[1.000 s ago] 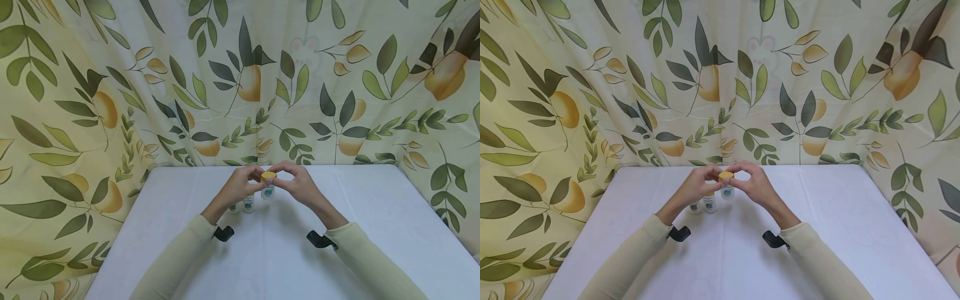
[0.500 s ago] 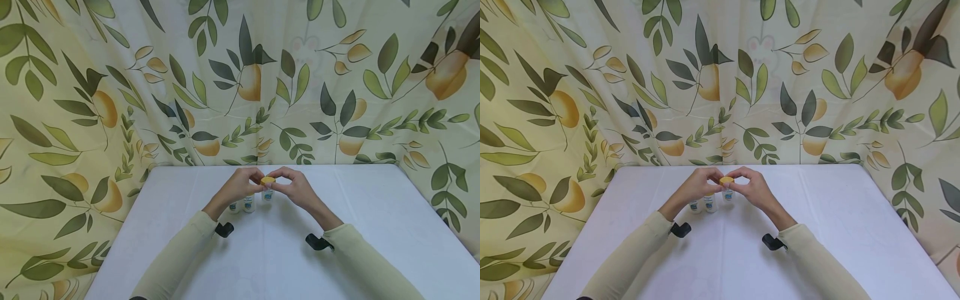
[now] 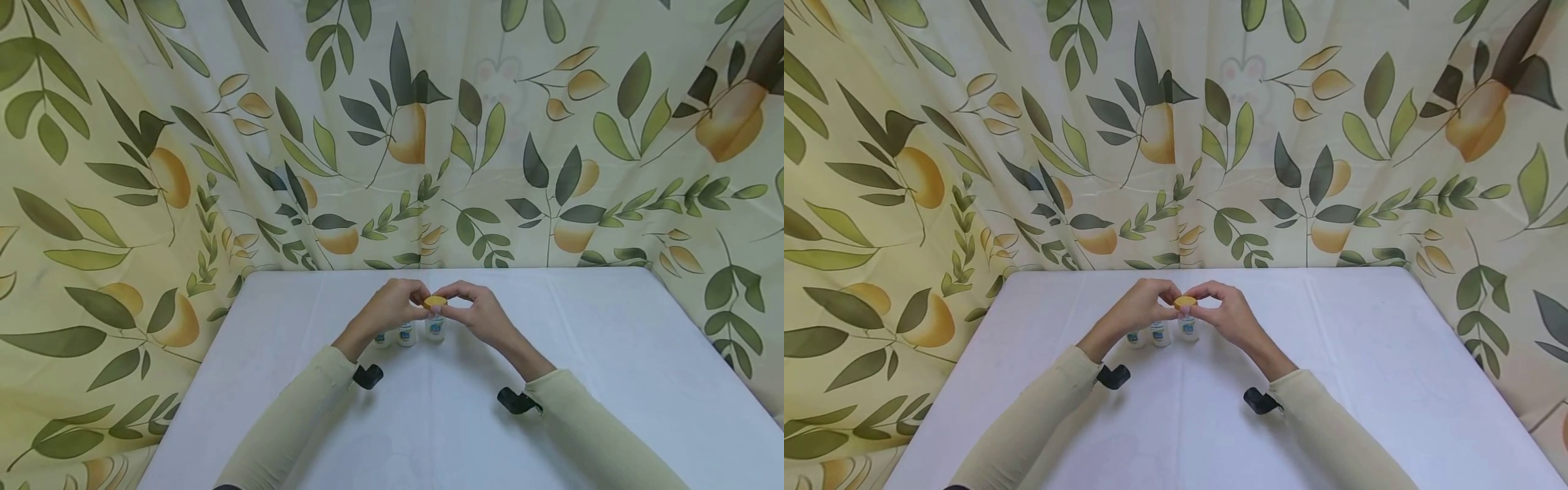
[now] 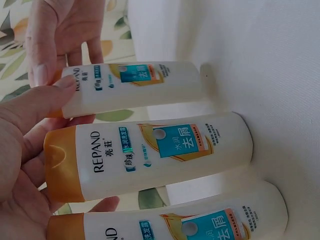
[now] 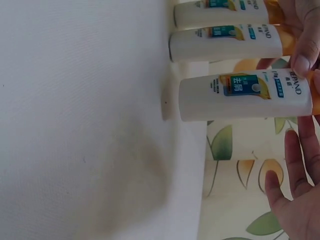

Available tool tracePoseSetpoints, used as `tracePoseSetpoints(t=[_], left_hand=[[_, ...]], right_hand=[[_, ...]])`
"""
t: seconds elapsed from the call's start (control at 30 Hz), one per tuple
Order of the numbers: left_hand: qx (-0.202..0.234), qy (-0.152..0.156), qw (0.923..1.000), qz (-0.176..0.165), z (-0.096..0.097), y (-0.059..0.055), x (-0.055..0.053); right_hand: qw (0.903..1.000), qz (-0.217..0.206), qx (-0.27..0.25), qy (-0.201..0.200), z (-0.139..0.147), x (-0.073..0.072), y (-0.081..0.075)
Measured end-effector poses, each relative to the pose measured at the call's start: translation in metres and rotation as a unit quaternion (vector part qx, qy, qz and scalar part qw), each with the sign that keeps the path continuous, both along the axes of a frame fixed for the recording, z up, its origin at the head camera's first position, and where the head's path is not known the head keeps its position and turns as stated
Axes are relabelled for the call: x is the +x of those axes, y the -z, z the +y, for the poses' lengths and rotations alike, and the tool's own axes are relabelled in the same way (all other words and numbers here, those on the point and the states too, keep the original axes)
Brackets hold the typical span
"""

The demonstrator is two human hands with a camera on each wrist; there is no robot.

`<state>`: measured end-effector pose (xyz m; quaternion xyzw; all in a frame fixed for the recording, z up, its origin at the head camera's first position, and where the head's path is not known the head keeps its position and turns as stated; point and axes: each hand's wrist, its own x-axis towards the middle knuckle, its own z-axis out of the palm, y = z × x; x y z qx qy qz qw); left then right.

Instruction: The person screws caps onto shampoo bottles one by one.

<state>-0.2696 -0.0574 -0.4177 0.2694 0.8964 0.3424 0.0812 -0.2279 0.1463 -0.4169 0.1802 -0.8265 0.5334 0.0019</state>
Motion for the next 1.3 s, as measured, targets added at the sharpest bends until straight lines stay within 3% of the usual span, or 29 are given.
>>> tracePoseSetpoints(t=[0.57, 0.9, 1.1, 1.3], left_hand=[[-0.049, 0.011, 0.9987, 0.01, 0.003, 0.001, 0.001], [-0.066, 0.011, 0.9977, 0.014, 0.003, -0.005, 0.002], [-0.051, 0.03, 0.9982, -0.003, -0.004, -0.008, 0.002], [-0.005, 0.038, 0.9992, 0.006, -0.019, -0.007, 0.004]], right_hand=[[0.9994, -0.019, 0.029, 0.002, -0.001, 0.003, 0.005], [0.999, -0.02, 0.038, -0.011, 0.011, -0.021, 0.038], [0.9984, -0.024, 0.048, -0.019, 0.016, -0.024, 0.039], [0.9973, -0.027, 0.065, -0.02, 0.018, -0.019, 0.03]])
